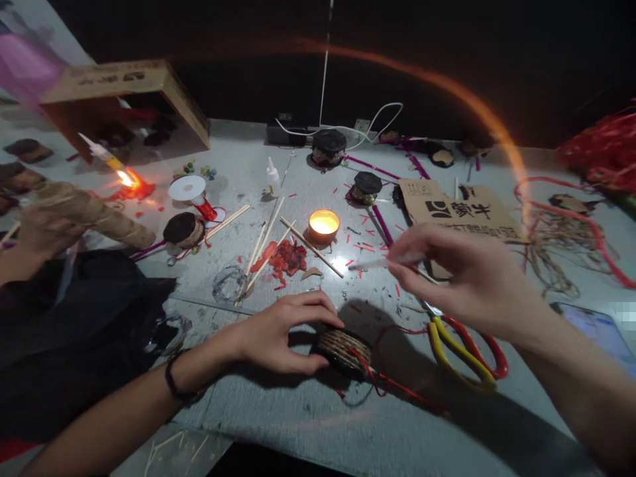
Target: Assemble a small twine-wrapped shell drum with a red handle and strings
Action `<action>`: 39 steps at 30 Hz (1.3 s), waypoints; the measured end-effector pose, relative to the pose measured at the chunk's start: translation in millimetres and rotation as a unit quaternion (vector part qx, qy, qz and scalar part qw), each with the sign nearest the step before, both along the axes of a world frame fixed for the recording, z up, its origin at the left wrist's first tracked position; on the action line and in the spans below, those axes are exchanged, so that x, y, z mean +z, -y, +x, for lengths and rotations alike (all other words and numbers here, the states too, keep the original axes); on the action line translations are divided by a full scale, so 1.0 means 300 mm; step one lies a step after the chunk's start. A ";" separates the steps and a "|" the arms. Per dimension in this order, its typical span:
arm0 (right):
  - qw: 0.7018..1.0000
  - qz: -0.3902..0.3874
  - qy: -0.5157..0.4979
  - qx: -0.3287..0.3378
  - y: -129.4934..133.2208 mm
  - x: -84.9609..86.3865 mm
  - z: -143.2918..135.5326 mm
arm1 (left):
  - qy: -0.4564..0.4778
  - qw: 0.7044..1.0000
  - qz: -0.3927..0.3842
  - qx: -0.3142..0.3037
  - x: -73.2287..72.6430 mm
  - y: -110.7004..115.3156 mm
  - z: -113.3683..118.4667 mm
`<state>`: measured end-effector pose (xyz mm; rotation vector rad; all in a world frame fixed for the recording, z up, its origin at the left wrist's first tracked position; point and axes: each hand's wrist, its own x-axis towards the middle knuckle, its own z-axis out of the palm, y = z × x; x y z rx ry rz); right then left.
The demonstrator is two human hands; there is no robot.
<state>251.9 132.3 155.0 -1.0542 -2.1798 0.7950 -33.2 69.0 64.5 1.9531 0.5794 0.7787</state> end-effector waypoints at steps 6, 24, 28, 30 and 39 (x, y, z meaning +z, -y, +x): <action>0.995 -0.052 -0.015 0.082 0.185 0.023 0.098 | 0.001 1.000 -0.018 0.011 0.006 0.000 0.005; 0.984 -0.005 0.059 0.169 0.234 -0.002 0.034 | -0.003 1.000 -0.023 0.013 0.014 0.007 0.006; 0.974 0.049 0.102 0.196 0.256 0.001 0.052 | -0.002 1.000 -0.018 0.013 0.013 0.006 0.004; 0.967 0.080 0.129 0.206 0.261 0.009 0.058 | -0.002 1.000 -0.016 0.011 0.013 0.006 0.003; 0.957 0.076 0.122 0.251 0.273 0.017 0.079 | -0.009 1.000 -0.014 0.008 0.011 0.004 0.003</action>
